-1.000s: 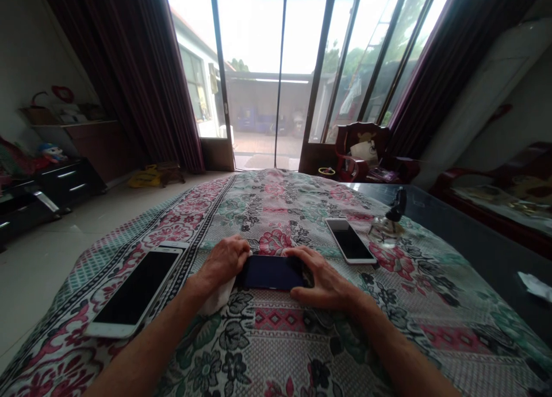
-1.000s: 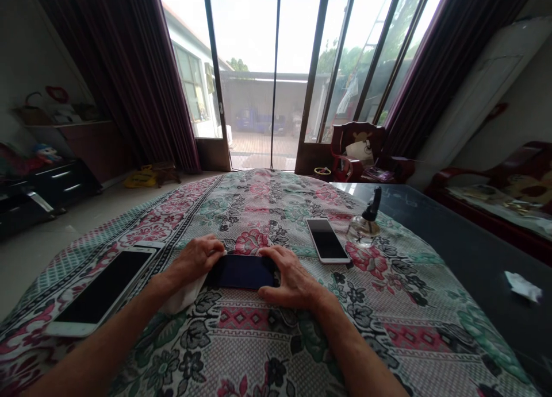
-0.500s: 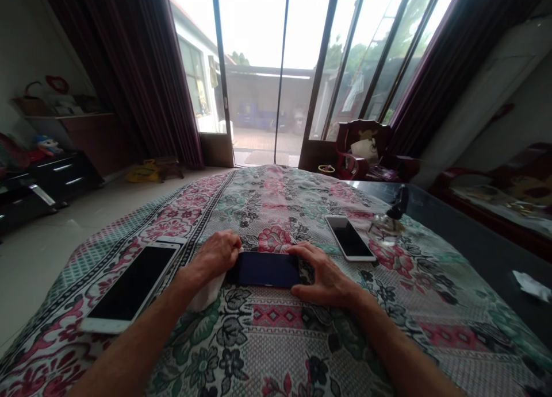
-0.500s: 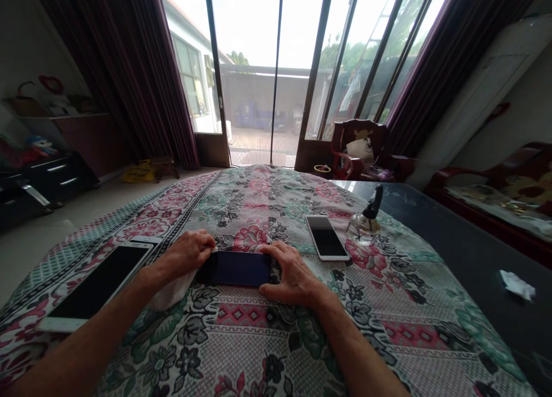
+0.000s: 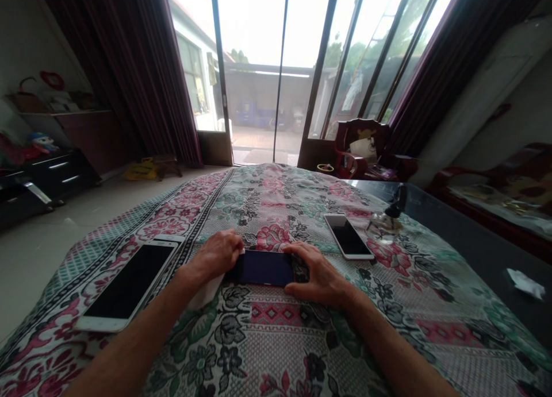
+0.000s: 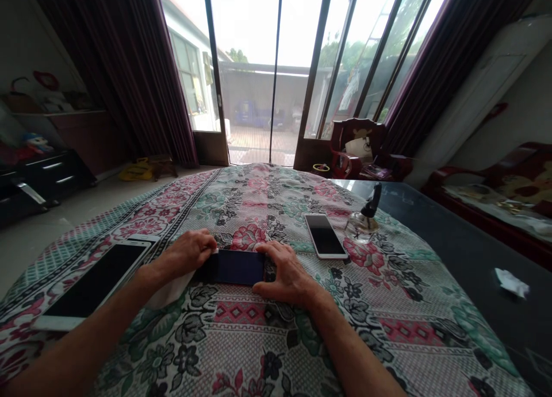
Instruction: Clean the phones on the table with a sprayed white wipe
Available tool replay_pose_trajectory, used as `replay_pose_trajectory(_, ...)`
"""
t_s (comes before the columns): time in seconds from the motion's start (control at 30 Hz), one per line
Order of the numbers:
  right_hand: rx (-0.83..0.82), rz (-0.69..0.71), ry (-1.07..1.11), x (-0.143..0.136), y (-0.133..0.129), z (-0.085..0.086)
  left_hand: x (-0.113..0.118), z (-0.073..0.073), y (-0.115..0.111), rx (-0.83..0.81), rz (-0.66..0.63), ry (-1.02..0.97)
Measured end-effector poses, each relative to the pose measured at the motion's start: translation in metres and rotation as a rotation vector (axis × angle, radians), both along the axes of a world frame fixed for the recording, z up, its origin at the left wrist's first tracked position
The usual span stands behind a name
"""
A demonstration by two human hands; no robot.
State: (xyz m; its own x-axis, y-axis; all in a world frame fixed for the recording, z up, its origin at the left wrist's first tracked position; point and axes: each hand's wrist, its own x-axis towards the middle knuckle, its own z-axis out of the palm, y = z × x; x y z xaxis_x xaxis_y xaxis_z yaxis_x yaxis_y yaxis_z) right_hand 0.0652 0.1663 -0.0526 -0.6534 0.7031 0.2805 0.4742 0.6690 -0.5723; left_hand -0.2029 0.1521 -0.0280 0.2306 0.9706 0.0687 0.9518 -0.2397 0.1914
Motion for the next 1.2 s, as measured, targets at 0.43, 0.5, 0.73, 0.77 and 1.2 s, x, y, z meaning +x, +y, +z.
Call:
replay_pose_trajectory(0.43,0.031,-0.021,0.029,-0.009,-0.004,0.0,0.028,-0.004,0.0,0.051,-0.017,0.018)
replay_pose_trajectory(0.5,0.065,-0.023,0.037,-0.012,-0.004,-0.004,0.032,-0.006,0.0,0.083,-0.048,-0.004)
replay_pose_trajectory(0.73,0.106,0.009,0.028,-0.013,-0.005,-0.007,0.024,-0.007,-0.001,0.093,-0.057,-0.053)
replay_pose_trajectory(0.77,0.108,0.007,0.03,-0.012,-0.005,-0.006,0.021,-0.008,-0.001,0.09,-0.058,-0.06)
replay_pose_trajectory(1.2,0.112,-0.032,0.016,-0.017,-0.006,-0.005,0.044,-0.011,0.001,0.136,-0.105,-0.015)
